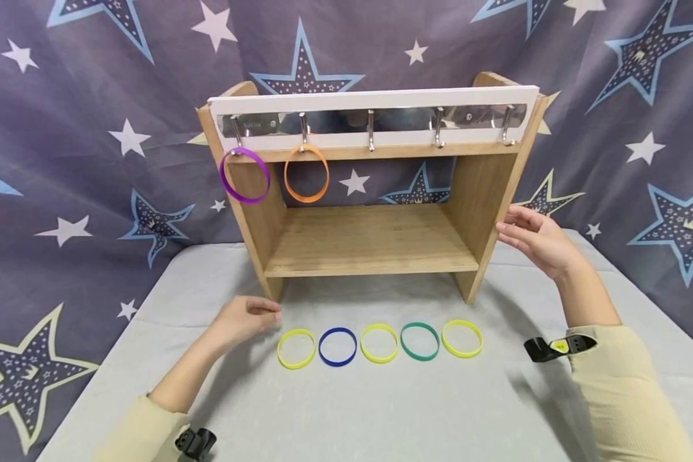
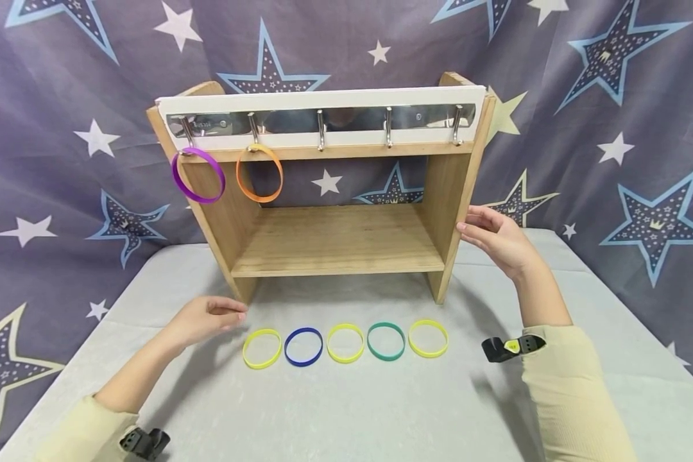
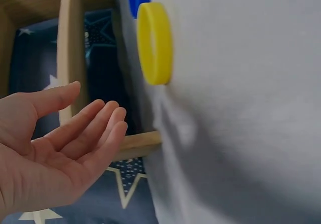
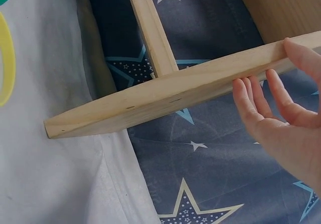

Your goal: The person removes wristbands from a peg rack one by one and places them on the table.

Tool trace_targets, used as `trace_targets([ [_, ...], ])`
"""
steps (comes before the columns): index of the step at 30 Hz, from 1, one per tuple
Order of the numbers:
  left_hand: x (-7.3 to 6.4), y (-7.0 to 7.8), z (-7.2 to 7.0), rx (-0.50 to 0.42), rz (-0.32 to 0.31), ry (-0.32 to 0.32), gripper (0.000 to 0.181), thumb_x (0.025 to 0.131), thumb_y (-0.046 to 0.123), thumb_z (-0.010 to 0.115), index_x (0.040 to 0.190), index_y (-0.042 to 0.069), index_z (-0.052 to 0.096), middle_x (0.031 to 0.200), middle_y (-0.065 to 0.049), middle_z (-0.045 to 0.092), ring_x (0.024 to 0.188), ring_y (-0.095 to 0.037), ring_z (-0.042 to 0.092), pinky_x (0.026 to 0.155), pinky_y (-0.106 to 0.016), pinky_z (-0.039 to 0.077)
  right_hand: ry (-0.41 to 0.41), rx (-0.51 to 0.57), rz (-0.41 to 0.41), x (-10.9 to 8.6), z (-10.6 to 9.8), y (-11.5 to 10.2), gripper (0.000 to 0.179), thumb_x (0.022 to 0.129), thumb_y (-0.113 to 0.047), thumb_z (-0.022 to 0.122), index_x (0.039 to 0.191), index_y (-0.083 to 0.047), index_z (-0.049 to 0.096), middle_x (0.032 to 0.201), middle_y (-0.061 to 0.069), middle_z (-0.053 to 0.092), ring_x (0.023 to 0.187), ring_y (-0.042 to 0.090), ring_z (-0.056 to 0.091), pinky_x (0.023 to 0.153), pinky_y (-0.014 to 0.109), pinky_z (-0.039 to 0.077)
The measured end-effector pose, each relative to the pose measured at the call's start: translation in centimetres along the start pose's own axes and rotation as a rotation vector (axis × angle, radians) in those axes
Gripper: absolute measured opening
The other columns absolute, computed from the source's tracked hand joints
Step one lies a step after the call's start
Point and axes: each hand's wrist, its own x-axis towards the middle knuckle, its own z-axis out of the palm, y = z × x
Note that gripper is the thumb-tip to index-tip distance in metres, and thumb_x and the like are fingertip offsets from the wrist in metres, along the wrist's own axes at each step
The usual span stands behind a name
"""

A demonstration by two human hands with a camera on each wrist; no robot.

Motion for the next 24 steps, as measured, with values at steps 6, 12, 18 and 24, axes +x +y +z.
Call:
trace_targets([
  [6,0.3,1.5,-1.0,-0.007,0.085,0.047,0.032,0.090,0.022,0.066,0.113,0.000,0.068,0.107,-0.016,0.073,0.092,-0.012,0.068,0.076,-0.020,0.054,-0.002,0.013,-0.002,0.1,-0.1,0.0,0.025,0.093,0.005,0.054,0.107,-0.016,0.057,0.098,-0.007,0.059,0.091,0.003,0.063,0.084,0.015,0.057],
  [12,0.2,3.4,-1.9,-0.033,0.127,0.130,0.031,0.093,0.024,0.062,0.117,0.004,0.067,0.114,-0.014,0.071,0.101,-0.016,0.067,0.085,-0.022,0.052,-0.019,0.054,-0.021,0.0,-0.2,0.2,0.025,0.093,0.007,0.051,0.105,-0.014,0.058,0.097,-0.007,0.060,0.092,0.004,0.065,0.084,0.016,0.057],
  [18,-0.1,5.8,-2.8,-0.080,0.206,0.194,0.035,0.094,0.026,0.061,0.121,0.004,0.064,0.119,-0.014,0.069,0.098,0.000,0.064,0.086,-0.011,0.049,-0.012,0.043,-0.032,0.0,-0.1,0.2,0.025,0.093,0.007,0.051,0.106,-0.014,0.056,0.098,-0.006,0.059,0.092,0.003,0.065,0.084,0.015,0.057],
  [24,-0.1,7.7,-3.3,-0.113,0.241,0.192,0.037,0.094,0.030,0.061,0.125,0.008,0.063,0.123,-0.013,0.067,0.097,0.005,0.062,0.083,-0.007,0.049,-0.017,0.063,-0.026,0.0,-0.2,0.4,0.025,0.093,0.007,0.050,0.107,-0.013,0.056,0.099,-0.006,0.060,0.092,0.004,0.064,0.084,0.016,0.057],
])
